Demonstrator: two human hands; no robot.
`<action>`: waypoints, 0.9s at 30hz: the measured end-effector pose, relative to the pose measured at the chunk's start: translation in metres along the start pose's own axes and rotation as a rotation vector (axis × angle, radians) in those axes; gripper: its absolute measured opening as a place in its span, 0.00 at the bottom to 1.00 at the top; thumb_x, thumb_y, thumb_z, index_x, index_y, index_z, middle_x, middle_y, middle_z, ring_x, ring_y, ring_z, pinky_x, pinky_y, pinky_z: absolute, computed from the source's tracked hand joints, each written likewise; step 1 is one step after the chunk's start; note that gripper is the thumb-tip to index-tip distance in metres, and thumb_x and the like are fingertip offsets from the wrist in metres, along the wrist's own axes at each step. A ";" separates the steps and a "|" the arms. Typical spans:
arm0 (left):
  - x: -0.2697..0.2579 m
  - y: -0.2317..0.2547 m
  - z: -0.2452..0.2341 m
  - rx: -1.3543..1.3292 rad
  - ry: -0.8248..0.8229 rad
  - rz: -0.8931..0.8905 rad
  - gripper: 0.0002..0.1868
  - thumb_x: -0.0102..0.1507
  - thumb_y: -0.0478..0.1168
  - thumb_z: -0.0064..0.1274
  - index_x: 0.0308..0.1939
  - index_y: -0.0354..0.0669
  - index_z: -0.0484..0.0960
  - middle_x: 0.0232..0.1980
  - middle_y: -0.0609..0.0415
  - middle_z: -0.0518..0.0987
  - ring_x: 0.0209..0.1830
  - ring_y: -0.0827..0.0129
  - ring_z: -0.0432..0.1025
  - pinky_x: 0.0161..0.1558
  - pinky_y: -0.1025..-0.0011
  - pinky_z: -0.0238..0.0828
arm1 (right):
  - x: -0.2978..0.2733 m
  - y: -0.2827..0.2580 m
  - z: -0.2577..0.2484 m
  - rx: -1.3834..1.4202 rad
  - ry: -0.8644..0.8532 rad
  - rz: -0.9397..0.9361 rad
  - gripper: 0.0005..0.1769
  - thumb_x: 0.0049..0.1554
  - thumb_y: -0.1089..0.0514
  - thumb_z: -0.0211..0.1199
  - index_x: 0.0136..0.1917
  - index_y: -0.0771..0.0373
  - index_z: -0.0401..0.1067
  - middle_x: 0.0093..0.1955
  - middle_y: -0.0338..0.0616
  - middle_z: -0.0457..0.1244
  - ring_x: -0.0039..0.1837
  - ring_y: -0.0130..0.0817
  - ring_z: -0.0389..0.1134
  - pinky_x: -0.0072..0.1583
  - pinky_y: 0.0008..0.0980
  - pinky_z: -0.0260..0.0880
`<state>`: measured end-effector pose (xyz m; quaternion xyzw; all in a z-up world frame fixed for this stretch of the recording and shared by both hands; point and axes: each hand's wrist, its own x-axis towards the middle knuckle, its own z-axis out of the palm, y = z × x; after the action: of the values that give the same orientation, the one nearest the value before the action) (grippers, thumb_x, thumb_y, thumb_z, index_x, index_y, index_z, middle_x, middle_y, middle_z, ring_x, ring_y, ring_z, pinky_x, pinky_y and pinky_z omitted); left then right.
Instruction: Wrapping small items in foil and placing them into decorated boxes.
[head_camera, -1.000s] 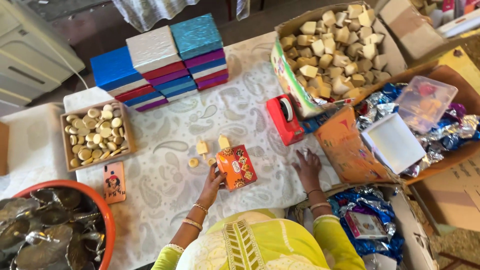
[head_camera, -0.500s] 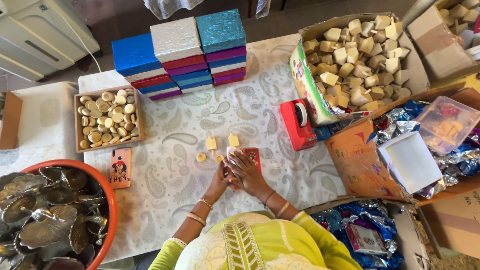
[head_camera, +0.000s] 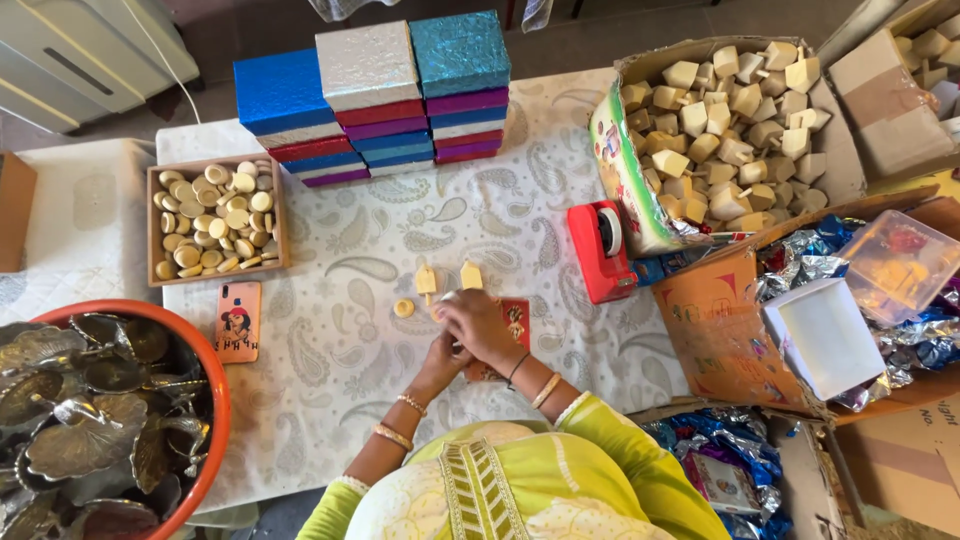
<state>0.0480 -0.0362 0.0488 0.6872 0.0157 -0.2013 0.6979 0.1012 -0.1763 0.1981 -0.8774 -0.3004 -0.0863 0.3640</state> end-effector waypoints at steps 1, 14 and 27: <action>0.003 -0.009 -0.001 -0.005 0.000 -0.004 0.39 0.63 0.36 0.57 0.75 0.44 0.57 0.51 0.49 0.82 0.47 0.71 0.77 0.47 0.69 0.79 | 0.000 -0.001 -0.003 0.001 -0.006 0.003 0.10 0.57 0.56 0.60 0.53 0.56 0.73 0.50 0.44 0.67 0.57 0.45 0.68 0.61 0.45 0.67; 0.013 -0.006 0.001 -0.053 0.227 0.070 0.24 0.68 0.34 0.53 0.69 0.43 0.72 0.46 0.54 0.81 0.42 0.77 0.72 0.45 0.76 0.74 | -0.042 0.023 0.011 0.112 0.020 0.249 0.17 0.64 0.58 0.56 0.65 0.61 0.68 0.65 0.51 0.64 0.66 0.50 0.67 0.65 0.42 0.67; 0.019 -0.011 -0.019 -0.462 0.276 0.025 0.32 0.68 0.31 0.50 0.77 0.45 0.62 0.41 0.60 0.71 0.38 0.80 0.68 0.40 0.78 0.72 | -0.125 0.075 0.007 -0.081 0.074 -0.139 0.15 0.59 0.61 0.61 0.59 0.56 0.66 0.64 0.48 0.62 0.71 0.47 0.64 0.72 0.40 0.68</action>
<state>0.0669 -0.0226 0.0315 0.5309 0.1478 -0.0883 0.8297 0.0446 -0.2710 0.1031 -0.8645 -0.3433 -0.1558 0.3324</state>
